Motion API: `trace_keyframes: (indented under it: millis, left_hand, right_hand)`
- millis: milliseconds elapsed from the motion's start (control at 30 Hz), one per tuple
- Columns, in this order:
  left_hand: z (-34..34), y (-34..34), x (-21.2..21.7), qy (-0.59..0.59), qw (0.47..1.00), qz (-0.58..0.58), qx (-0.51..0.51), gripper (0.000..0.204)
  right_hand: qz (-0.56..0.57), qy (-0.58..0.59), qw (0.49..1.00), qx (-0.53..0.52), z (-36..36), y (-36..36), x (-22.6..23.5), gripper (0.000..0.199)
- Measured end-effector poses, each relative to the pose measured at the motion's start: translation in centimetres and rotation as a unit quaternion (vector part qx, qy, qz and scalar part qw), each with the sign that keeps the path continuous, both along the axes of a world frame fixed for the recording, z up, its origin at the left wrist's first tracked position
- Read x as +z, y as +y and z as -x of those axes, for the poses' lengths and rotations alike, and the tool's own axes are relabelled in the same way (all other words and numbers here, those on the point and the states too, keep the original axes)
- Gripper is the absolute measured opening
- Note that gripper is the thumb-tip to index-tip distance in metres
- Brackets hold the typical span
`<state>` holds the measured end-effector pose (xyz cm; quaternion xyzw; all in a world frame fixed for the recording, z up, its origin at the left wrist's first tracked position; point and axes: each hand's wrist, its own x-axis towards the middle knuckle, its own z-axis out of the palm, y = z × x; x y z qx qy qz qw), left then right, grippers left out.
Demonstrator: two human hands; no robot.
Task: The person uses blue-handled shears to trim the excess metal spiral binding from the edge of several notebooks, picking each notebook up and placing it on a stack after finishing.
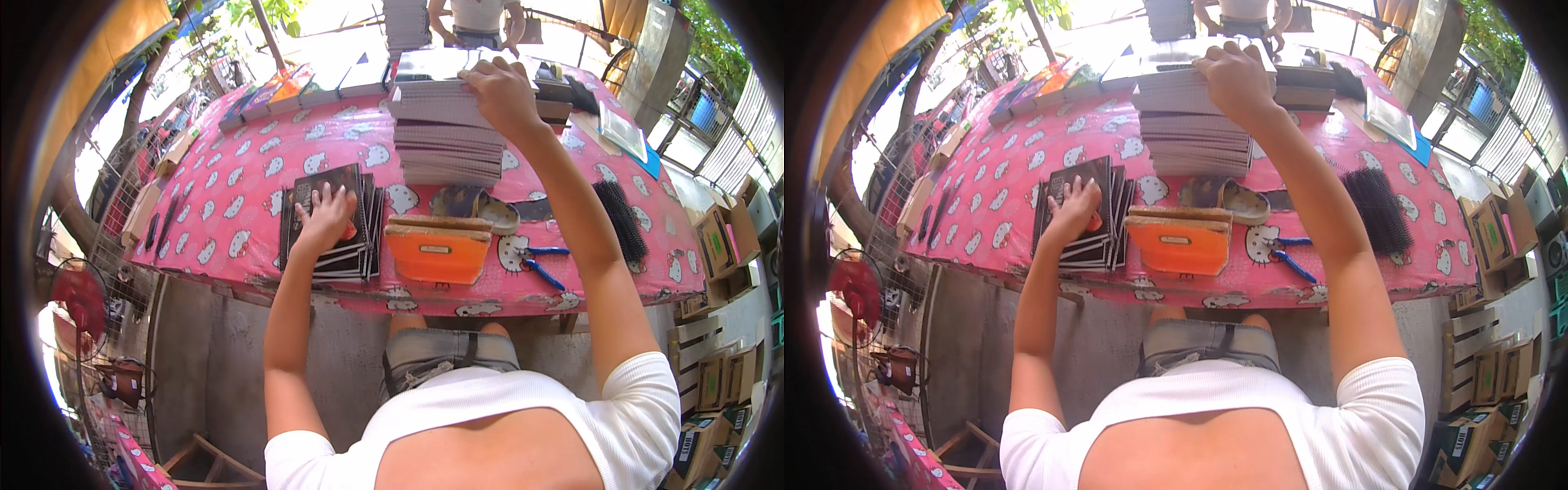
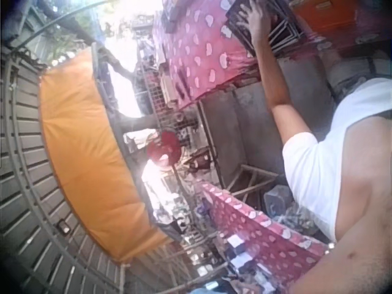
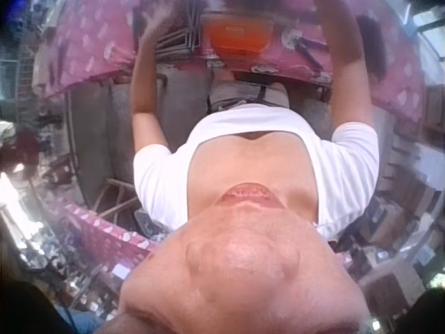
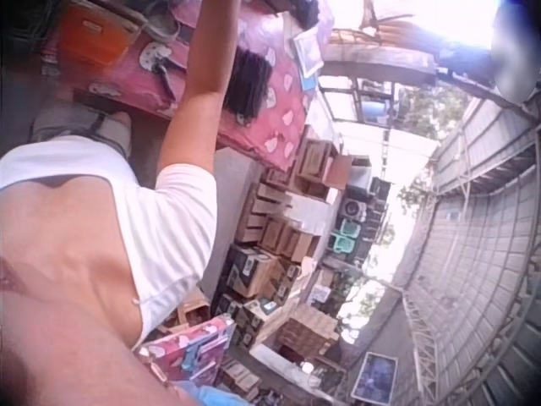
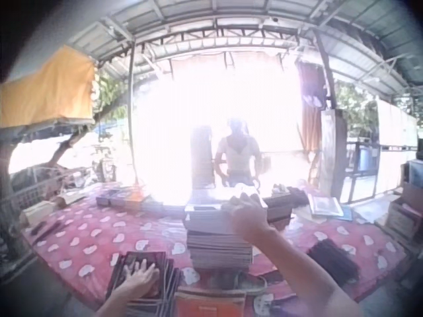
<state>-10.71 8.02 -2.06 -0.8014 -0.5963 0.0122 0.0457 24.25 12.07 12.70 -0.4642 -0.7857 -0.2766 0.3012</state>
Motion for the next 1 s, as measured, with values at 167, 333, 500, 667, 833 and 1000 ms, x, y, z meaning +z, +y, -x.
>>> trace_keyframes:
  millis: [167, 333, 500, 667, 833, 1000]
  left_hand:
    - [-7.6, -4.7, 7.4, -0.811, 0.554, 0.178, 0.058, 0.044]
    - [-10.2, -8.9, 8.8, -0.772, 0.624, 0.015, -0.121, 0.026]
    - [-10.9, -8.6, 10.2, -0.702, 0.704, -0.026, -0.101, 0.031]
    - [-10.8, -7.3, 7.6, -0.721, 0.691, 0.006, -0.059, 0.036]
    - [-10.8, -7.5, 1.8, -0.829, 0.558, 0.006, -0.025, 0.057]
    - [-10.1, -7.5, 1.0, -0.925, 0.356, 0.127, 0.028, 0.061]
  right_hand:
    - [-0.054, -0.047, 0.988, 0.137, 3.5, -12.2, -5.1, 0.014]
    - [0.003, 0.256, 0.952, 0.167, -2.1, -15.5, -9.6, 0.036]
    - [0.202, 0.427, 0.864, 0.174, -3.8, -16.4, -12.1, 0.020]
    - [0.171, 0.400, 0.883, 0.174, -2.4, -15.7, -16.1, 0.015]
    - [0.165, 0.440, 0.880, 0.073, -1.7, -17.4, -18.5, 0.067]
    - [0.308, 0.408, 0.854, 0.097, -2.3, -18.8, -16.0, 0.064]
